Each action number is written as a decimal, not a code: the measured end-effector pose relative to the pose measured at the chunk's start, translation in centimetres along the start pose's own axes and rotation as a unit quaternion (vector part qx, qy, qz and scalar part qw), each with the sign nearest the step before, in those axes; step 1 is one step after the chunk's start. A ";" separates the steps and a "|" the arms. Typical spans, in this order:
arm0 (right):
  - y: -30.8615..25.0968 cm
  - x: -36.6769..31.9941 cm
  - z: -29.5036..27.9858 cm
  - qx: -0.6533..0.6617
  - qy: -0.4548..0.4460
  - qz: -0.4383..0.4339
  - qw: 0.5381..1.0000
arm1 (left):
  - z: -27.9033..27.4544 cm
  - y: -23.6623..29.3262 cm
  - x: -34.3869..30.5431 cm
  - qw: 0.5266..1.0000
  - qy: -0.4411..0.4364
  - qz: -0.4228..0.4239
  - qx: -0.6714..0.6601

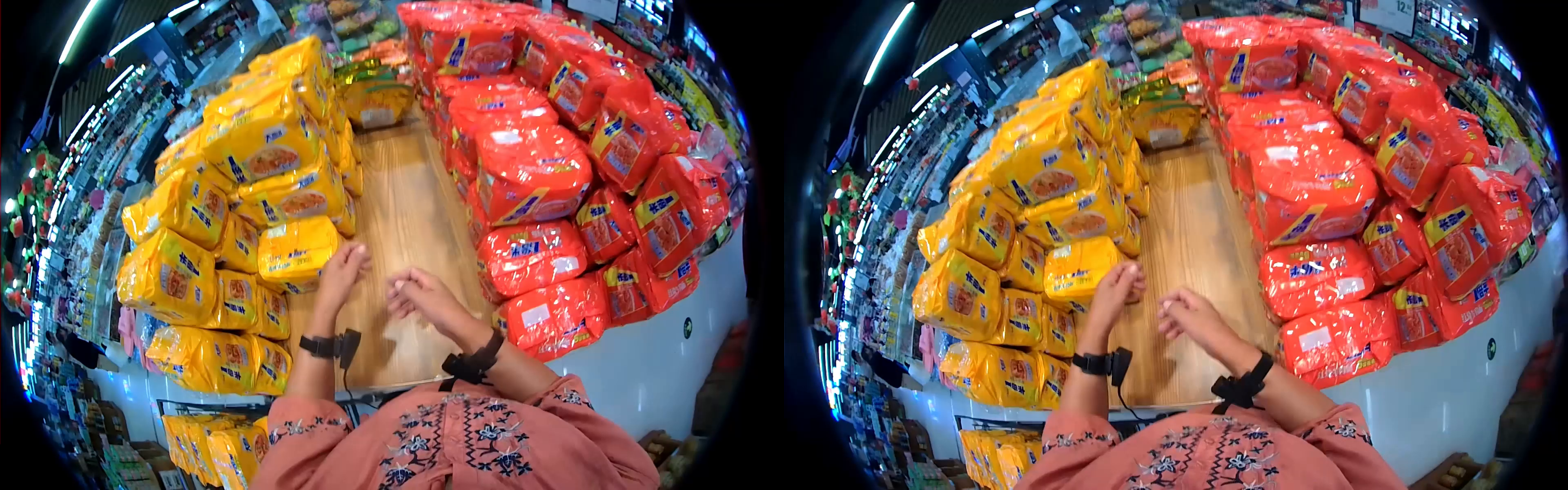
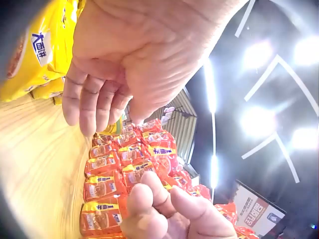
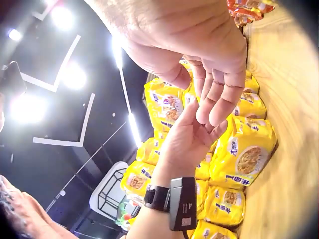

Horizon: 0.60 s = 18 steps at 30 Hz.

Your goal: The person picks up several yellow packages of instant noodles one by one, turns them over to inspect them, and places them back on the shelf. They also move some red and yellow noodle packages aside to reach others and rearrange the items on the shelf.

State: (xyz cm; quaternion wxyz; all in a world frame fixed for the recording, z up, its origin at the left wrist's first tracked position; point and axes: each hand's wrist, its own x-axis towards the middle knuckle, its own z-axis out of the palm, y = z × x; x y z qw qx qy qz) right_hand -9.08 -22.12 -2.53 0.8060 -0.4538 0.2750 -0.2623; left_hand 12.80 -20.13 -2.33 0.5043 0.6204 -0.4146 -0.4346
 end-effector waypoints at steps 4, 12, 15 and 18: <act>1.9 0.8 -0.5 -0.026 0.055 0.035 0.998 | -3.7 -3.3 0.0 0.992 0.120 -0.001 -0.042; 5.8 5.8 0.8 -0.045 0.069 0.088 0.993 | -11.8 -6.5 -4.5 0.883 0.376 0.124 0.252; 5.2 8.6 1.8 -0.094 0.046 0.082 0.991 | -13.0 -6.7 -4.4 0.888 0.368 0.066 0.267; 5.5 11.7 2.6 -0.189 0.062 -0.001 0.980 | -13.2 -7.1 -3.8 0.889 0.367 0.057 0.267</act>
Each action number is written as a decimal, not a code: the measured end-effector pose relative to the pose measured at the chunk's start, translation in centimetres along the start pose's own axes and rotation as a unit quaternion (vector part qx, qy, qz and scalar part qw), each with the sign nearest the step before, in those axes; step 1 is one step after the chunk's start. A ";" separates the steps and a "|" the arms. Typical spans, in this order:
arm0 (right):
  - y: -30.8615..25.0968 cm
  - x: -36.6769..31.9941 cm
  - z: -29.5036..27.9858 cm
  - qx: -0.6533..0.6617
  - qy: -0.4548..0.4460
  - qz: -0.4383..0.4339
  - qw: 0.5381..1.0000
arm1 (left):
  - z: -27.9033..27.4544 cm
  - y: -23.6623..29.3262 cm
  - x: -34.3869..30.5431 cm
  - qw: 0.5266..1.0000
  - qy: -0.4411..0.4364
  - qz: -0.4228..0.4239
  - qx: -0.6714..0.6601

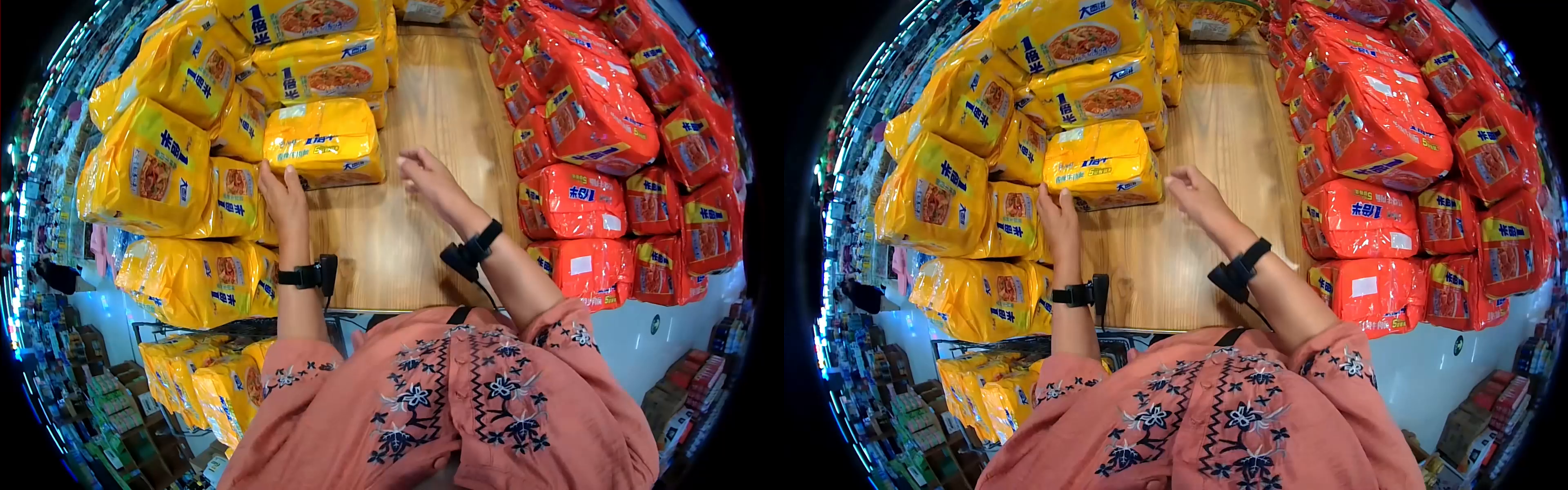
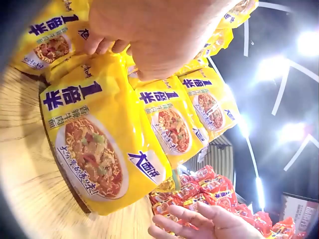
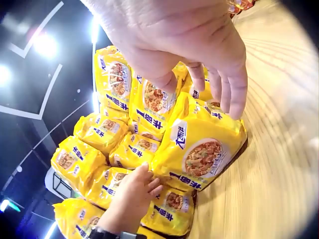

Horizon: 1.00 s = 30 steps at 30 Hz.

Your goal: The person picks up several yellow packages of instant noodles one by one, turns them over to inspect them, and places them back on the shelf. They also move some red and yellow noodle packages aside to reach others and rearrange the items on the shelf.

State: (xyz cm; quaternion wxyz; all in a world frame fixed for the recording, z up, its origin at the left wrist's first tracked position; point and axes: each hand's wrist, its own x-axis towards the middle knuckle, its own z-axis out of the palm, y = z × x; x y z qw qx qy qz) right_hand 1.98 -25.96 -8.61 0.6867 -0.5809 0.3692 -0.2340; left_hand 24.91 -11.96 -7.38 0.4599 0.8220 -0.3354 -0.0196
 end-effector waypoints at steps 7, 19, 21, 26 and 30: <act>-1.9 2.5 2.6 -0.103 0.014 -0.037 0.994 | 2.0 -2.1 0.7 0.999 0.039 -0.012 -0.034; -0.2 2.4 1.5 -0.078 0.003 -0.046 0.996 | 0.5 -0.4 -2.4 0.980 -0.017 -0.091 -0.178; 0.5 2.3 0.4 -0.075 0.010 -0.065 0.995 | 0.0 -1.6 -3.0 0.969 -0.023 -0.100 -0.226; 2.3 3.2 -1.0 -0.073 -0.016 -0.136 0.988 | 1.1 -3.9 -2.8 0.984 -0.042 -0.010 -0.171; 1.6 3.4 0.0 -0.016 -0.109 -0.060 0.992 | 2.3 -5.1 -2.0 0.945 -0.144 -0.059 -0.289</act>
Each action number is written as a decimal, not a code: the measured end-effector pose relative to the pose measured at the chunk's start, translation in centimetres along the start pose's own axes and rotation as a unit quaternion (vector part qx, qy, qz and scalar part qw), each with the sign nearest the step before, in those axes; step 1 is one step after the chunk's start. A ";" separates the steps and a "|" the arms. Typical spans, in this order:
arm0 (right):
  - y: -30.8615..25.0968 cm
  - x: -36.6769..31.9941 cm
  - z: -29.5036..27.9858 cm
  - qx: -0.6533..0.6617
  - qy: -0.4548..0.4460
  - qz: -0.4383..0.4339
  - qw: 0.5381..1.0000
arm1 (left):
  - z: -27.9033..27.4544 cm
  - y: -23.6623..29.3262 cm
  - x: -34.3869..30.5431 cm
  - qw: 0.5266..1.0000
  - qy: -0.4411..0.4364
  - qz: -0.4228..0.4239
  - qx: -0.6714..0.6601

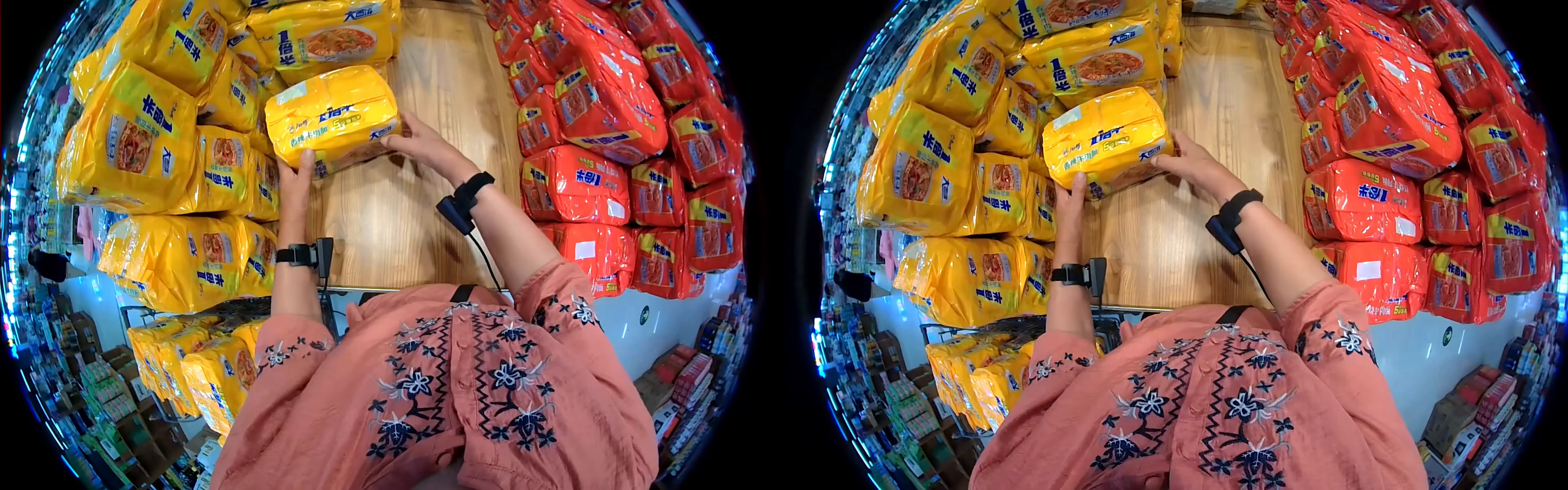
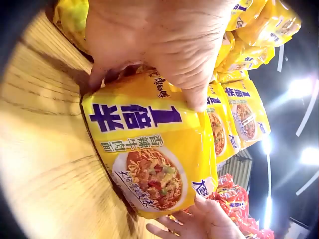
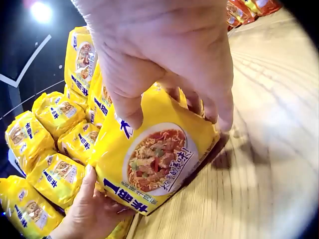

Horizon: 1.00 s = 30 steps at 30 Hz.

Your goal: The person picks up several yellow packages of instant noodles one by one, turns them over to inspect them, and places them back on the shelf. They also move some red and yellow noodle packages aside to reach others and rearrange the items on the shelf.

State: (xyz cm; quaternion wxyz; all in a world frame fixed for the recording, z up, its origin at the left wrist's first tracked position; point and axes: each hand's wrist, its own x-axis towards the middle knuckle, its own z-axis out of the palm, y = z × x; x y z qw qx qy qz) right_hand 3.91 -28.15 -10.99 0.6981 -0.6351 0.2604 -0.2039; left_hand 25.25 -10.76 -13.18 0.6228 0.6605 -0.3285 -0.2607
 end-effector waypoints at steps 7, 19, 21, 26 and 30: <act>-1.5 -3.1 -0.3 -0.070 0.057 0.004 0.996 | 1.5 5.3 -3.5 0.997 -0.059 -0.047 -0.030; -5.7 -10.2 -3.1 -0.139 0.162 0.142 0.967 | 3.7 7.3 -5.4 0.988 -0.131 -0.066 0.058; -4.5 -10.1 -3.7 -0.140 0.162 0.155 0.964 | 4.0 7.0 -5.3 0.984 -0.141 -0.084 0.067; -3.7 -10.0 -4.5 -0.124 0.169 0.189 0.959 | 4.0 5.7 -4.2 0.984 -0.142 -0.093 0.057; -2.9 -9.8 -5.2 -0.119 0.163 0.202 0.958 | 3.5 5.1 -3.6 0.973 -0.129 -0.185 0.041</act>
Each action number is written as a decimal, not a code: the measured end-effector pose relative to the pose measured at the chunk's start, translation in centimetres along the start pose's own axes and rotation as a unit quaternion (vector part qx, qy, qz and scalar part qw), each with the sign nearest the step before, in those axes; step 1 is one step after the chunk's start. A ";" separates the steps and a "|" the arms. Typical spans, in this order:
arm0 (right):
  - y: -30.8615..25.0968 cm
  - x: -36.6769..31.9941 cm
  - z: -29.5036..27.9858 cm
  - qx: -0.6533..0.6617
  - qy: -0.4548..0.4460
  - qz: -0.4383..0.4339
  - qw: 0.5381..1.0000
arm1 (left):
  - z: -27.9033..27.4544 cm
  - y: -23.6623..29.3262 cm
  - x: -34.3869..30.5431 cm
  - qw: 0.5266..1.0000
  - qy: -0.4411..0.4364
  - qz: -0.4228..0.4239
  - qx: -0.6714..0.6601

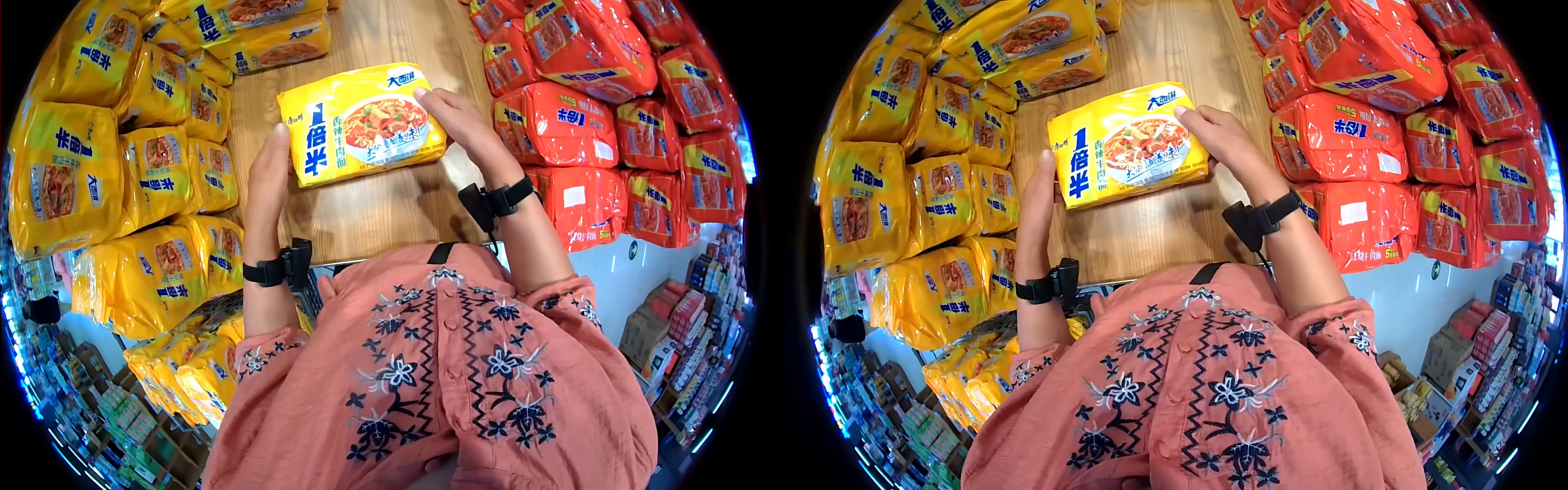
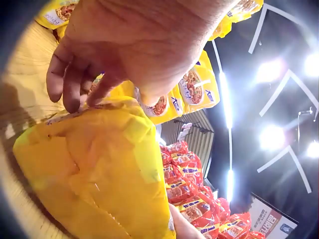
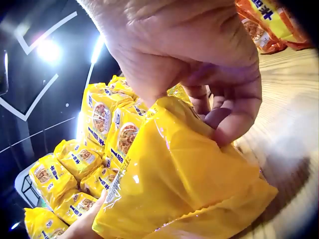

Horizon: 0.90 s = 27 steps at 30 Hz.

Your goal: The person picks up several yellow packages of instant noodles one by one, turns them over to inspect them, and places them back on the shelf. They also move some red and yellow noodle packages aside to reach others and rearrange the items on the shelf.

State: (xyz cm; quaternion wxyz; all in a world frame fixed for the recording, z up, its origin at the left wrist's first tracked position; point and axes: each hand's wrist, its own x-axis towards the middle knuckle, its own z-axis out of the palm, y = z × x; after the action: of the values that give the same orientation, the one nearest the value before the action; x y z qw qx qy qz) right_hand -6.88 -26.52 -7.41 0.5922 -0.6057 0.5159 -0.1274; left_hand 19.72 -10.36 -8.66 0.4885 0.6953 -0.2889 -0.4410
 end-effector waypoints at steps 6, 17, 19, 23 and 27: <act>0.8 0.3 0.3 0.041 -0.005 0.017 0.999 | 0.0 0.2 0.2 0.997 -0.020 -0.057 -0.045; -0.5 -1.8 -0.3 0.104 -0.114 -0.015 0.988 | 1.0 0.7 -0.4 0.981 -0.045 -0.001 -0.189; -0.4 -2.0 0.0 0.133 -0.120 -0.115 0.977 | 1.6 2.0 -1.1 0.969 -0.018 0.039 -0.243; 0.5 -1.3 0.6 0.129 -0.136 -0.152 0.970 | 0.9 0.5 -0.6 0.966 -0.034 0.093 -0.239; 2.1 -1.4 0.6 0.119 -0.167 -0.103 0.973 | 0.5 -1.1 -1.3 0.983 -0.013 0.101 -0.153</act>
State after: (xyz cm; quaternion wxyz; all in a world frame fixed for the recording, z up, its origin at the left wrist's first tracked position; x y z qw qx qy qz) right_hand -8.02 -24.56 -8.72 0.7215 -0.5934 0.3259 -0.1454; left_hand 18.68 -9.13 -9.36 0.6269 0.5741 -0.2930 -0.4377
